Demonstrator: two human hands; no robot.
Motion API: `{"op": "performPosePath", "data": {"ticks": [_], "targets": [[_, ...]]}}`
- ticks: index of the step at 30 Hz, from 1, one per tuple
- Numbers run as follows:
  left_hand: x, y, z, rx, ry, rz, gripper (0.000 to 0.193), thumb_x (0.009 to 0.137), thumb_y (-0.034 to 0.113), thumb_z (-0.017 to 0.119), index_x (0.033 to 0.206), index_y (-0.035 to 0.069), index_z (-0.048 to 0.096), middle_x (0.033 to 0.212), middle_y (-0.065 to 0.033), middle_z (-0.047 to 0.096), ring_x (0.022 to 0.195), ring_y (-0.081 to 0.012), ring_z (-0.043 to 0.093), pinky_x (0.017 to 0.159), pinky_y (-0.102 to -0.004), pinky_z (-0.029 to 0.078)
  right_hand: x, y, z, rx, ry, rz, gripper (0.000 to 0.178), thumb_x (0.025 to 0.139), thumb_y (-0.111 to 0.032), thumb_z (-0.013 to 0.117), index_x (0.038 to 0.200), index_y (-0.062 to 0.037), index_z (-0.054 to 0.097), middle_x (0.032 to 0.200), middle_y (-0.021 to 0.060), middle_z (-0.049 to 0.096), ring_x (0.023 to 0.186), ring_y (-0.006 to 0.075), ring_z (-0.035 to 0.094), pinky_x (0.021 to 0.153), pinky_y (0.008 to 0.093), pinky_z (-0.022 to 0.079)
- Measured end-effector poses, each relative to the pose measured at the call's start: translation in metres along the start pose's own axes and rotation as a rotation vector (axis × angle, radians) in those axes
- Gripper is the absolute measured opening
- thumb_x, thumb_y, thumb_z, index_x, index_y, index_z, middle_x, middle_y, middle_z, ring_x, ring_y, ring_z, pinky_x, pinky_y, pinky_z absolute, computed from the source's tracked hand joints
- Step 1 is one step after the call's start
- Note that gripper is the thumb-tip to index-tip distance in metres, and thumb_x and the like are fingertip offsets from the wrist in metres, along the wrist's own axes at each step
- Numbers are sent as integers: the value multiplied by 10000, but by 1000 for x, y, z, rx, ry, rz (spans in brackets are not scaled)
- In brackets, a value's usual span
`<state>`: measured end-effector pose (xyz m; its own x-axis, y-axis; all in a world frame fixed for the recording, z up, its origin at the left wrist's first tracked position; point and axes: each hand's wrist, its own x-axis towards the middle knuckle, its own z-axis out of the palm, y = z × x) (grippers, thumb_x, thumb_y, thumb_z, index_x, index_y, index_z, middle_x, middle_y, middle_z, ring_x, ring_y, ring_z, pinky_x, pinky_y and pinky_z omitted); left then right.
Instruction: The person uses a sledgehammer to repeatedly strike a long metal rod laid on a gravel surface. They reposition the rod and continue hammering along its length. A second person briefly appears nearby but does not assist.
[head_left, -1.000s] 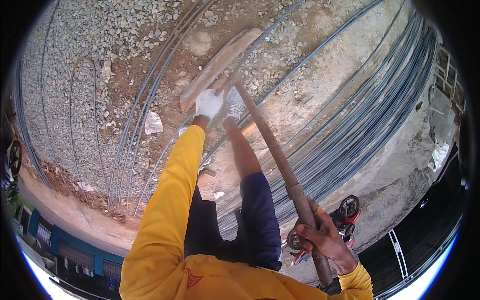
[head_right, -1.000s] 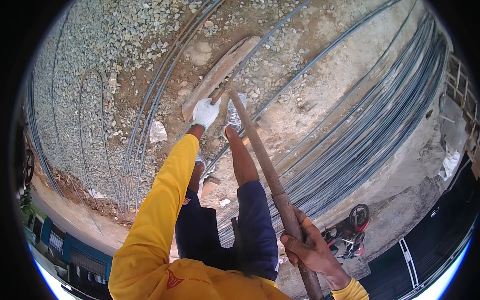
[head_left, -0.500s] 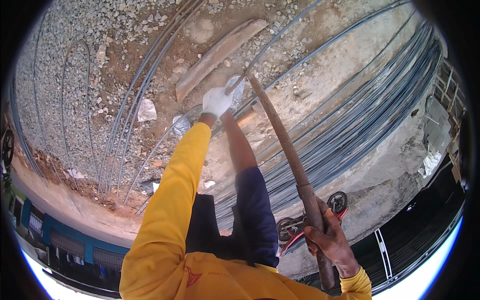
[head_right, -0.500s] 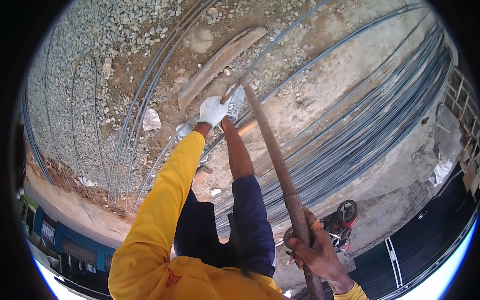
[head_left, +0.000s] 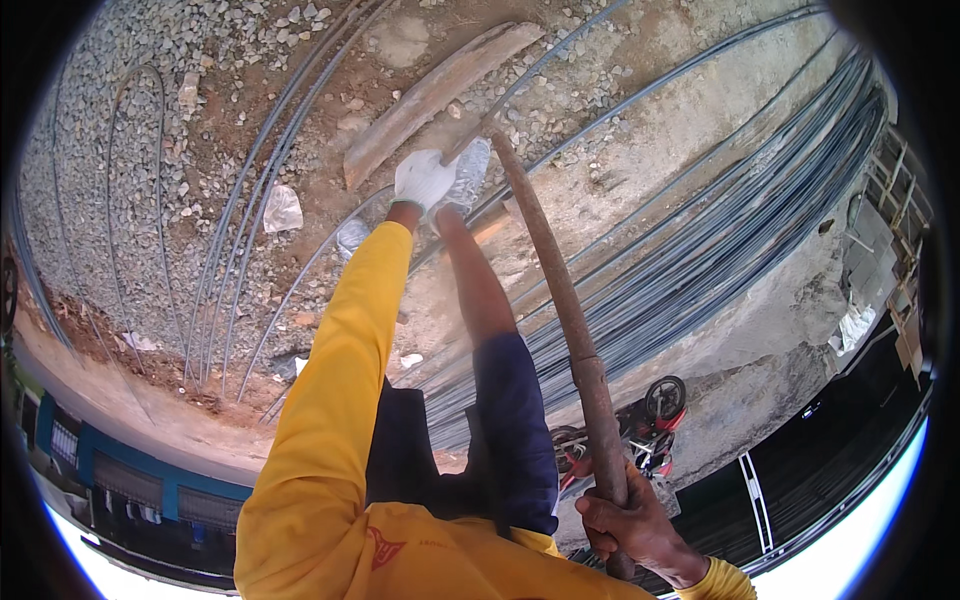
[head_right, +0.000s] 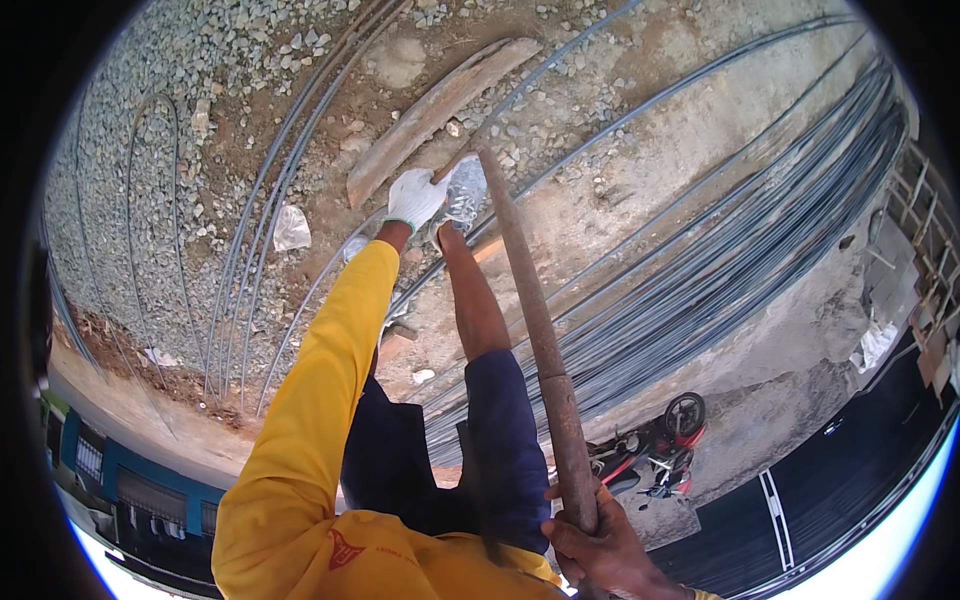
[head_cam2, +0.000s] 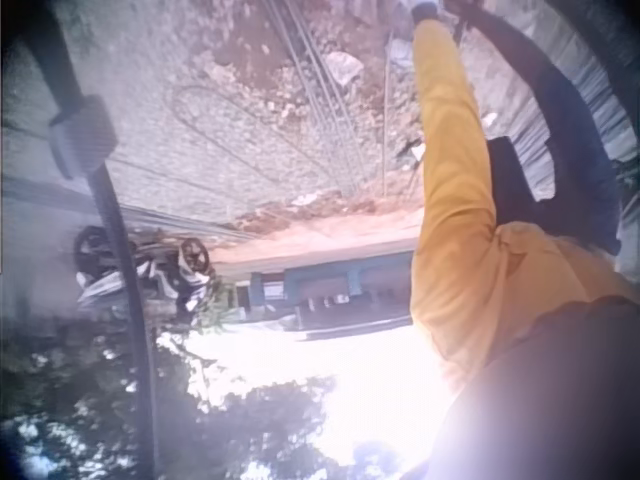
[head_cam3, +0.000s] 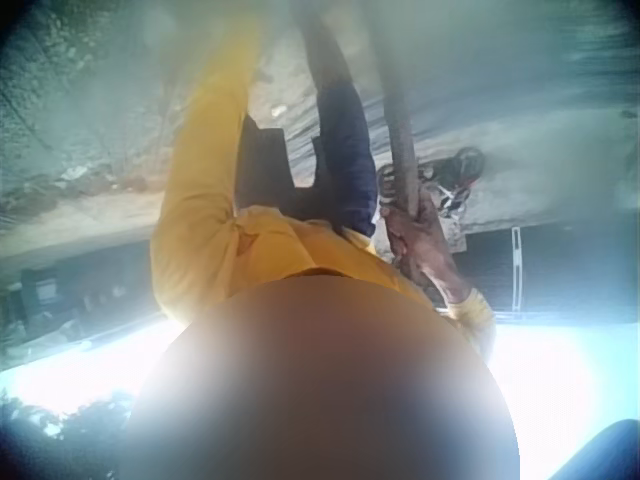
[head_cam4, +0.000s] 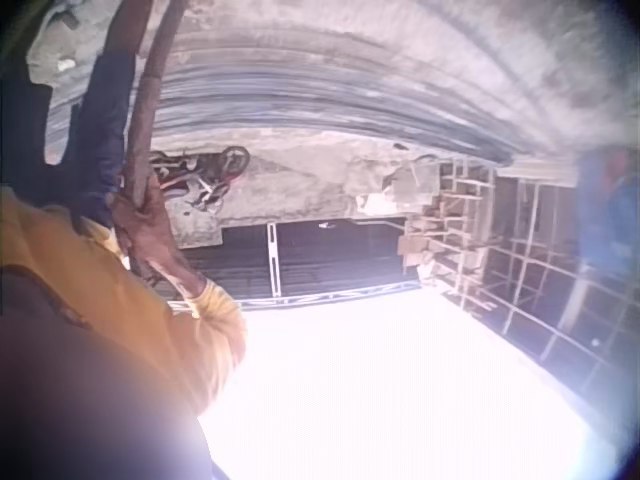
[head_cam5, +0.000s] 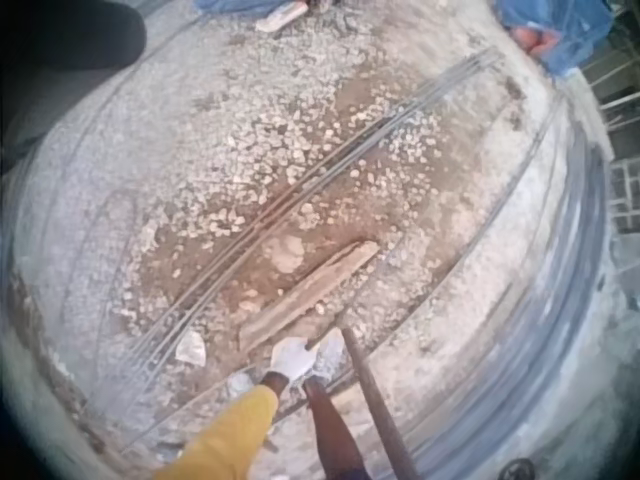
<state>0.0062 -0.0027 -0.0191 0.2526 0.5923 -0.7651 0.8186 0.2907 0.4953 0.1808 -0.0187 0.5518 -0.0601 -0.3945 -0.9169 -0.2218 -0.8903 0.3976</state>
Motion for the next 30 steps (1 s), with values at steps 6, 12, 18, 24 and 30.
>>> {"op": "performPosePath", "data": {"ticks": [6,12,18,24,30], "targets": [[28,-30,26,-18,39,-23,464,967,477,594,1031,77,822,1091,-215,773,1048,-427,732,920,-503,588,52,8,19,-43,105,-25,361,1008,21,634,1309,-53,448,628,24,529,458,122,526,440,312,451],[49,-42,58,-13,207,30,428,949,477,621,882,113,835,909,-164,787,906,-375,759,783,-461,600,93,22,18,-54,174,-64,344,999,28,621,1287,-48,449,629,29,540,444,122,528,425,306,443],[62,-50,51,-51,70,-4,377,916,391,602,1060,126,829,1026,-205,787,984,-401,760,877,-500,602,124,28,24,-30,182,-81,334,985,32,624,1261,-51,456,638,27,542,436,120,526,422,293,437],[79,-60,56,-10,105,-45,440,964,494,593,1022,126,827,1019,-198,789,966,-405,757,853,-509,605,169,35,41,47,192,-134,348,977,43,635,1256,-67,460,699,15,543,451,110,526,419,286,443],[55,-51,60,-14,98,-7,454,980,509,611,908,117,829,932,-186,778,907,-412,749,808,-499,592,145,51,-3,42,107,-125,349,988,52,644,1261,-77,468,716,3,548,466,88,518,410,294,414]]}}
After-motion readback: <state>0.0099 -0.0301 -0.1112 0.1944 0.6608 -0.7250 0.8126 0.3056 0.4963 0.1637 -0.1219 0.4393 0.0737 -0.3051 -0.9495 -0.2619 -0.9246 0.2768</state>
